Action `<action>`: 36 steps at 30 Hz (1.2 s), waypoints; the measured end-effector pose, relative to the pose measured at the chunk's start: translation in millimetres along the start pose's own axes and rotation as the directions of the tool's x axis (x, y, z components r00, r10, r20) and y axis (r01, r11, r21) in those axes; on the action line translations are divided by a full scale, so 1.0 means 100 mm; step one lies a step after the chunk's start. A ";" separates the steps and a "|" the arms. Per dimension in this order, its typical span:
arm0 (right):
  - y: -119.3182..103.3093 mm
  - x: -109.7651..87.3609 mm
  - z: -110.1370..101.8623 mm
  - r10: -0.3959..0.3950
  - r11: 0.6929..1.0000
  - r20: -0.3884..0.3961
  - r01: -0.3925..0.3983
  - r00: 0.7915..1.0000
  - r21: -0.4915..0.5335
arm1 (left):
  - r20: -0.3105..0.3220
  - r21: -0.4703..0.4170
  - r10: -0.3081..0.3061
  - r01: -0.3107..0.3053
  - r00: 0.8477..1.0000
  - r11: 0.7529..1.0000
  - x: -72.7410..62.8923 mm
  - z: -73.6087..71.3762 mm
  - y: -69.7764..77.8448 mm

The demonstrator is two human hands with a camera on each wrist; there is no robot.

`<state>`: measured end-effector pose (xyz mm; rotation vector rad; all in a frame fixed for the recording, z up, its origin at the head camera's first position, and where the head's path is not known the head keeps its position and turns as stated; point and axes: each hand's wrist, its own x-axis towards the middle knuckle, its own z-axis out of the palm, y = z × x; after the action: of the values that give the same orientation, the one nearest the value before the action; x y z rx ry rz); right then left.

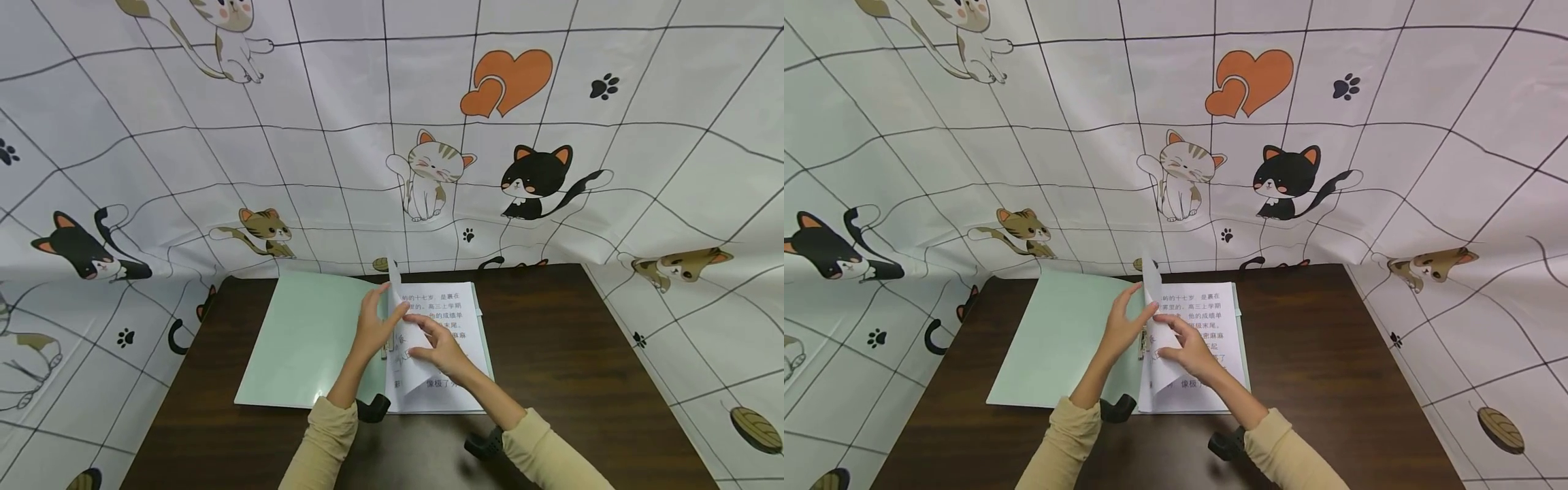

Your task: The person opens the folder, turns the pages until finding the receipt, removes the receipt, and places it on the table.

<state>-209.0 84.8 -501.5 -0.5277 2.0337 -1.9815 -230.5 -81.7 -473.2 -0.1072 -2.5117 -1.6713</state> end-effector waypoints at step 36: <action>0.19 0.02 0.11 0.044 0.999 0.121 -0.041 0.992 -0.028 | -0.049 -0.057 -0.221 0.218 0.974 0.974 0.09 -0.12 -0.33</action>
<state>-207.5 74.0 -520.9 -0.5898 1.9824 -1.8545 -242.8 -105.4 -497.6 0.2178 -2.5188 -1.7901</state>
